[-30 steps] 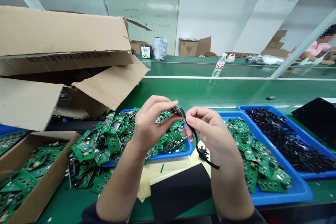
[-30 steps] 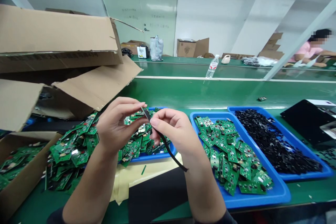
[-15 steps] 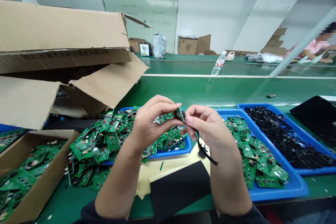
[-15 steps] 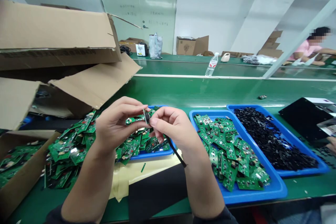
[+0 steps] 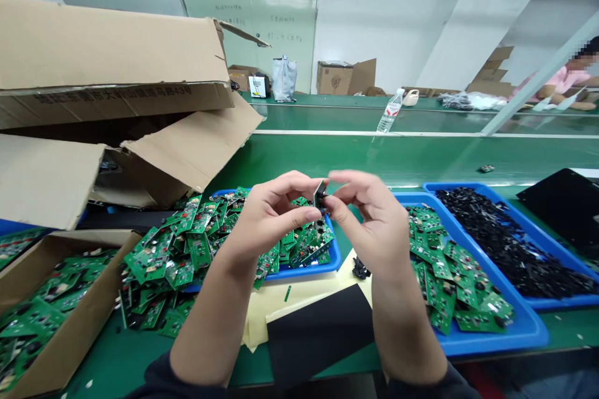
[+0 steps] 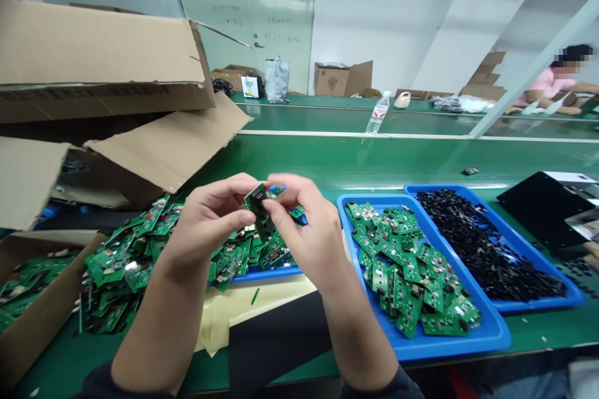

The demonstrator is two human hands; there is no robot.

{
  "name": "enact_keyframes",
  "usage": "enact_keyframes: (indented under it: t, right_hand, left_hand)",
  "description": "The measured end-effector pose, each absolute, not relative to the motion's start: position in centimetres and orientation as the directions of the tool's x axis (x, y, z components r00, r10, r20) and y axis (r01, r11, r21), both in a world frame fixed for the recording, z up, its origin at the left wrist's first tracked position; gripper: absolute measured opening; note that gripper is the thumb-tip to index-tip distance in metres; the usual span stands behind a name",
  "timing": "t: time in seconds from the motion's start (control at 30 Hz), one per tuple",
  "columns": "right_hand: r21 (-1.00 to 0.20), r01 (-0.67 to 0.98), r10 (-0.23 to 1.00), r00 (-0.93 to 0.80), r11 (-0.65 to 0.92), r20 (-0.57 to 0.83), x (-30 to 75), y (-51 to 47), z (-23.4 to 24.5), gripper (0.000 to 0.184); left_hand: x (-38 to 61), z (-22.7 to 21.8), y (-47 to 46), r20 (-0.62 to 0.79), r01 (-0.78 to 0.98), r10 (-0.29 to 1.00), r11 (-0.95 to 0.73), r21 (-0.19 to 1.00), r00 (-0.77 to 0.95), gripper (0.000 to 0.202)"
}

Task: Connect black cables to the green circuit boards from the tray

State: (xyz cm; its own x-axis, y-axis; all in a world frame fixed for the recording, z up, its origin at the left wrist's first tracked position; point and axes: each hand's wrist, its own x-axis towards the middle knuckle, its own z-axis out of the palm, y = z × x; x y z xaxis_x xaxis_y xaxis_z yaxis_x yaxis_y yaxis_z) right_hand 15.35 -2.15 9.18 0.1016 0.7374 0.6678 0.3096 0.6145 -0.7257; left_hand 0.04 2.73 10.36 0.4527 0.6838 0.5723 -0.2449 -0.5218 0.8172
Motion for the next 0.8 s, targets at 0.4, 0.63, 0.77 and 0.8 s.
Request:
enact_keyframes:
  t: [0.4,0.63,0.77,0.8]
  right_hand:
    - [-0.441,0.62,0.536,0.04,0.649,0.844,15.9,-1.9,9.9,0.012]
    - [-0.603,0.483,0.646,0.097,0.635,0.758,15.9,-2.2,9.8,0.01]
    - [-0.537,0.537,0.578,0.109,0.651,0.809,15.8,-2.1,9.8,0.011]
    - [-0.499,0.563,0.544,0.102,0.659,0.833,15.8,-2.0,9.8,0.011]
  left_hand:
    - [-0.1,9.6,3.1,0.341,-0.327,0.709,-0.162,0.931,0.617,0.027]
    - [0.4,9.4,3.5,0.395,-0.377,0.685,-0.185,0.907,0.612,0.021]
    - [0.5,9.3,3.6,0.424,-0.361,0.683,-0.245,0.9,0.594,0.022]
    - [0.4,9.3,3.7,0.424,-0.353,0.679,-0.251,0.901,0.6,0.021]
